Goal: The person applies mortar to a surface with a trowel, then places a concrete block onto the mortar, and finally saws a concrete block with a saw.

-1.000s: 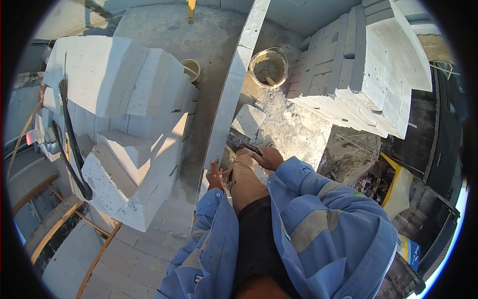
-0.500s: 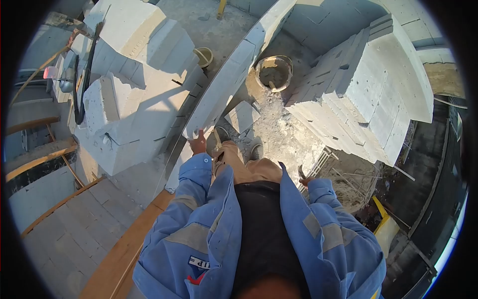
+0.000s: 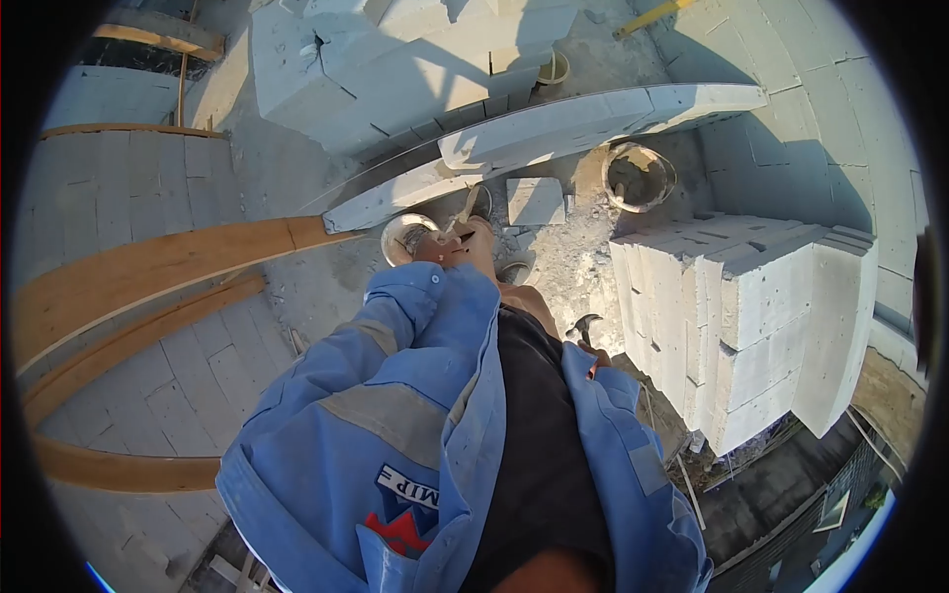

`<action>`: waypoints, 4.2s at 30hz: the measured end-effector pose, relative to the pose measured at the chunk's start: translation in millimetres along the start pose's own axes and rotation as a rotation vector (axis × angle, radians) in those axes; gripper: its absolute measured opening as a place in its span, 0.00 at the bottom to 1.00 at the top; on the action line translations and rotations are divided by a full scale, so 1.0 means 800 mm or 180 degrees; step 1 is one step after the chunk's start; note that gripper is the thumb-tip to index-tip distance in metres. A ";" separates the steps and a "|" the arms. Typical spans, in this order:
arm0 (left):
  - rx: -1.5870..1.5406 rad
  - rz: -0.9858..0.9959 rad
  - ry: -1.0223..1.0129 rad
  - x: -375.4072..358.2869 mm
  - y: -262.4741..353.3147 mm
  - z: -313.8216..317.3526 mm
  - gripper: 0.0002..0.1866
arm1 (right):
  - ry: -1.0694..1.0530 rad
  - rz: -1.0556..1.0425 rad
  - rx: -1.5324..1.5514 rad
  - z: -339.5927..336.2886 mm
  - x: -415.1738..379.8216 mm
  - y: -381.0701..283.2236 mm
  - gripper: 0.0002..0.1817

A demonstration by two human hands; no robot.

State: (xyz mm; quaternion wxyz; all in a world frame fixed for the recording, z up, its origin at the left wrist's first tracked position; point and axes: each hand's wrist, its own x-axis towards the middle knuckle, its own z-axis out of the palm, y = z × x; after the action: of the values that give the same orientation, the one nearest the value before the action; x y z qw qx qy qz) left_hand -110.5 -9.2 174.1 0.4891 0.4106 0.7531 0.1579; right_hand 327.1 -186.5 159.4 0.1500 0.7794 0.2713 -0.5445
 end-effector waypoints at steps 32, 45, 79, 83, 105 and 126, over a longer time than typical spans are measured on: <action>-0.0109 -0.0372 0.1000 0.263 0.012 0.045 0.31 | 0.1647 -0.3187 -0.0102 -0.039 -0.135 -0.519 0.16; -0.0646 -0.0133 0.0584 0.230 0.069 -0.023 0.28 | 0.0922 -0.3065 0.0371 0.003 -0.019 -0.545 0.16; 0.1335 -0.0129 0.0065 0.251 0.041 -0.059 0.43 | 0.3614 0.0082 0.0140 -0.268 -0.200 -0.167 0.29; 0.0966 -0.0302 -0.0411 0.210 0.026 -0.061 0.40 | 0.4160 -0.0113 0.0090 -0.384 -0.196 -0.052 0.28; 0.1450 0.0577 0.0686 -0.167 0.004 0.228 0.20 | 0.0530 -0.3262 -0.1570 -0.386 -0.024 -0.225 0.19; -0.1923 -0.0430 0.0789 -0.397 -0.069 0.353 0.26 | -0.0202 -0.4067 -0.5030 -0.094 -0.002 -0.257 0.25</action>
State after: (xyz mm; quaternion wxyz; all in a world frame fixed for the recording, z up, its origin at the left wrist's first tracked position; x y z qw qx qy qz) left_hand 167.3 -334.8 198.6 0.5029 0.1738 0.7516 0.3900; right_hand 263.8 19.2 201.2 0.3102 0.1516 0.9151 -0.2081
